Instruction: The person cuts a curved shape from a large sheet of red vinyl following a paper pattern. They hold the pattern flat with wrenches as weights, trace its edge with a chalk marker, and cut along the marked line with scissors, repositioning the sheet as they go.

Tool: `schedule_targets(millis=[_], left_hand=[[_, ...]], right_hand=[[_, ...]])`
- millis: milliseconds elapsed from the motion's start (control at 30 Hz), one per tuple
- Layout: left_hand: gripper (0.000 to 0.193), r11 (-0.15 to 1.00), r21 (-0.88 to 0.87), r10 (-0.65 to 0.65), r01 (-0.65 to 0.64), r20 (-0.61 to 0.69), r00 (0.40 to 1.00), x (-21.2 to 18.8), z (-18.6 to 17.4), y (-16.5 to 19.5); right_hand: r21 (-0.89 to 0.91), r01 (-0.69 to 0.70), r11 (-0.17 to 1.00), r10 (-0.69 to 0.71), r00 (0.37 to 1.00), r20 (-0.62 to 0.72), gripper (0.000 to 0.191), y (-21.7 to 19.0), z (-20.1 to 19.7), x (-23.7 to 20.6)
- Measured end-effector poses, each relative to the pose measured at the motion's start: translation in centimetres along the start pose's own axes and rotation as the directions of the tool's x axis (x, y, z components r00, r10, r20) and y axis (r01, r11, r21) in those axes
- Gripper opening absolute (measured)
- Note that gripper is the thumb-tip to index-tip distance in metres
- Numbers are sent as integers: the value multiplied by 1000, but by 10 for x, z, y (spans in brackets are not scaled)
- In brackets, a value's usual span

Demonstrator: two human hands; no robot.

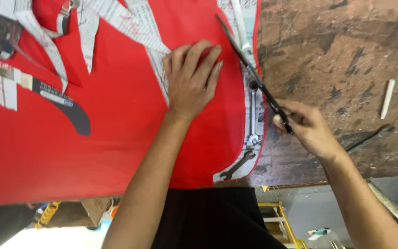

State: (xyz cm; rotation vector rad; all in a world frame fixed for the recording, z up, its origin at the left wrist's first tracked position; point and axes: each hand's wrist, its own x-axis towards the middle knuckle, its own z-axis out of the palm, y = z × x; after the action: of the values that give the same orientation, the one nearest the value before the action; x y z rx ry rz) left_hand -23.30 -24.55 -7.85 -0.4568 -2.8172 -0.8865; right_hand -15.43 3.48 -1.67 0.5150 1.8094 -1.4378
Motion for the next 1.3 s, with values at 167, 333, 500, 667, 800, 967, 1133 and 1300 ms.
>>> schedule_targets(millis=[167, 333, 500, 667, 800, 967, 1133, 1300], left_hand=[[29, 1000, -7, 3, -3, -8, 1000, 1, -1, 2], [27, 1000, -11, -12, 12, 8, 1000, -1, -2, 2], [27, 1000, -5, -6, 6, -3, 1000, 1, -3, 3], [24, 999, -42, -20, 19, -18, 1000, 4, -7, 3], [27, 980, -180, -87, 79, -39, 995, 5, -9, 1], [31, 979, -191, -86, 73, -60, 995, 4, -8, -1], [31, 971, -223, -97, 81, -62, 993, 2, -8, -2], [32, 971, -222, -98, 85, -48, 994, 2, -7, -3]], right_hand=[[-66, 13, 998, -13, 1000, 9, 44, -12, -2, 3], [-113, 15, 993, -11, 999, 33, 43, -21, -4, 6], [-181, 7, 983, -5, 1000, 10, 42, -17, -9, 10], [-50, 43, 998, -42, 999, 16, 38, -10, 15, 5], [82, 12, 997, -7, 998, -57, 41, -10, 60, -2], [278, 45, 960, -23, 996, -81, 40, -16, 95, 6], [304, 88, 948, -60, 993, -100, 42, -22, 104, 10], [297, 68, 952, -26, 990, -142, 42, -24, 115, 9]])
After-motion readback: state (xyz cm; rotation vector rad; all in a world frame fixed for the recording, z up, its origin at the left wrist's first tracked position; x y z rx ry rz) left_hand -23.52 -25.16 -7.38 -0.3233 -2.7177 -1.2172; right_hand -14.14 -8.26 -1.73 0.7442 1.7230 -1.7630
